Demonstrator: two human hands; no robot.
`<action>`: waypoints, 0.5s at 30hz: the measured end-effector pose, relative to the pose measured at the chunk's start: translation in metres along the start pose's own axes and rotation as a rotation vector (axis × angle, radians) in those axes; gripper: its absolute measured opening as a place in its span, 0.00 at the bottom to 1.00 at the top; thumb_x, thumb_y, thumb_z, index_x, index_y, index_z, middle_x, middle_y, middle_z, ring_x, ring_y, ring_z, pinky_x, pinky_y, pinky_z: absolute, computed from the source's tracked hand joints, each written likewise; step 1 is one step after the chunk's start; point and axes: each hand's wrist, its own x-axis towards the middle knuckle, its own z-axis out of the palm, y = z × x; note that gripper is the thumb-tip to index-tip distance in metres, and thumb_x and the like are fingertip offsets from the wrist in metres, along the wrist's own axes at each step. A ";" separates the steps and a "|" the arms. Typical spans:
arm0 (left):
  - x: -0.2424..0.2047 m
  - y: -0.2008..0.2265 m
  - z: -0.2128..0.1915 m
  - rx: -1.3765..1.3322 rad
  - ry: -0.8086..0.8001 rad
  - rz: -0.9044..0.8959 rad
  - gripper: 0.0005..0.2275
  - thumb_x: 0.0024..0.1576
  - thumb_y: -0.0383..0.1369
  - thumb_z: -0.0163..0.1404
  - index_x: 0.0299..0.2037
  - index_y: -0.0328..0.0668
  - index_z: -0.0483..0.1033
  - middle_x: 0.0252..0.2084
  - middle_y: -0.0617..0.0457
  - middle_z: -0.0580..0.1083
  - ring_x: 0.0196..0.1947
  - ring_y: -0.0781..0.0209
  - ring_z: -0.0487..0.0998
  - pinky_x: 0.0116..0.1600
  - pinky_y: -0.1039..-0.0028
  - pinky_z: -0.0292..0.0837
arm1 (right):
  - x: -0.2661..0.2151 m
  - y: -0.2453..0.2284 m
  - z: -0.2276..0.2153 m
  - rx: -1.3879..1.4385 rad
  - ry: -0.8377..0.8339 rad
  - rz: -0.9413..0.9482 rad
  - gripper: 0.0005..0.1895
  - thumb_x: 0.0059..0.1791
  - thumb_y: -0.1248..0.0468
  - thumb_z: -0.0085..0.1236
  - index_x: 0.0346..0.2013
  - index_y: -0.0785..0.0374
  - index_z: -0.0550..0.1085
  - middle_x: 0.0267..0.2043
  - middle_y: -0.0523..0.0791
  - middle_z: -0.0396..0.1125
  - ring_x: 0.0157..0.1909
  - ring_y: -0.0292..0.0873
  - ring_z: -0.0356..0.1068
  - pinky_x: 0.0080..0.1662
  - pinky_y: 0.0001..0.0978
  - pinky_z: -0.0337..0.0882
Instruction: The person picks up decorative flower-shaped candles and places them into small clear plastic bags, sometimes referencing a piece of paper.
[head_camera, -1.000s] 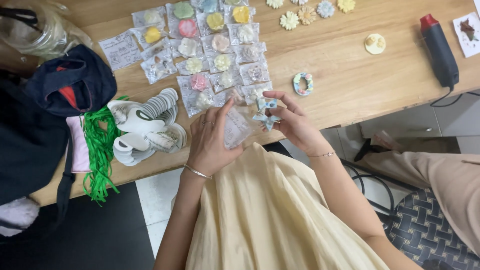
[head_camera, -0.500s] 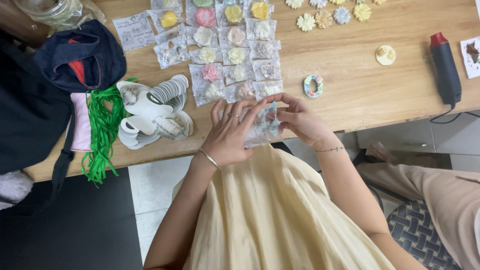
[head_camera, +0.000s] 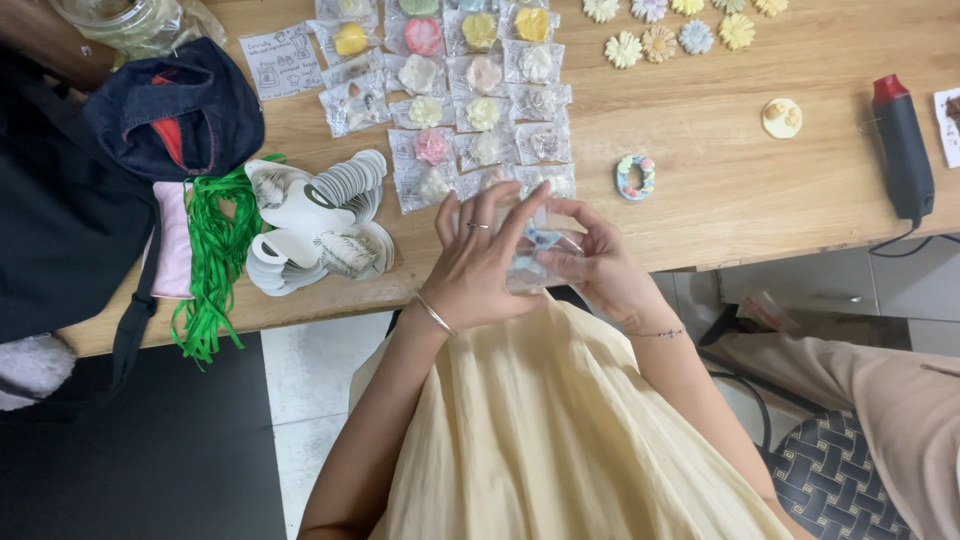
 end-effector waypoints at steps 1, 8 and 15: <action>0.000 -0.003 -0.001 0.020 0.164 0.043 0.55 0.35 0.49 0.67 0.74 0.52 0.47 0.65 0.39 0.59 0.69 0.42 0.54 0.70 0.41 0.36 | -0.001 -0.005 0.003 0.005 0.028 -0.027 0.31 0.49 0.81 0.53 0.66 0.65 0.62 0.51 0.50 0.72 0.55 0.44 0.73 0.55 0.38 0.76; 0.000 -0.061 0.049 -1.189 0.339 -0.494 0.33 0.57 0.36 0.57 0.69 0.34 0.53 0.61 0.41 0.67 0.60 0.50 0.74 0.62 0.62 0.72 | -0.007 -0.012 -0.002 -0.030 0.080 -0.102 0.22 0.52 0.76 0.52 0.62 0.67 0.65 0.51 0.52 0.73 0.56 0.46 0.75 0.55 0.39 0.77; -0.016 -0.047 0.047 -1.744 0.110 -0.354 0.19 0.62 0.22 0.52 0.63 0.31 0.66 0.59 0.47 0.74 0.59 0.60 0.75 0.64 0.67 0.72 | -0.006 0.006 -0.027 -0.033 0.053 -0.087 0.19 0.56 0.73 0.52 0.63 0.69 0.70 0.49 0.49 0.73 0.49 0.38 0.73 0.50 0.29 0.74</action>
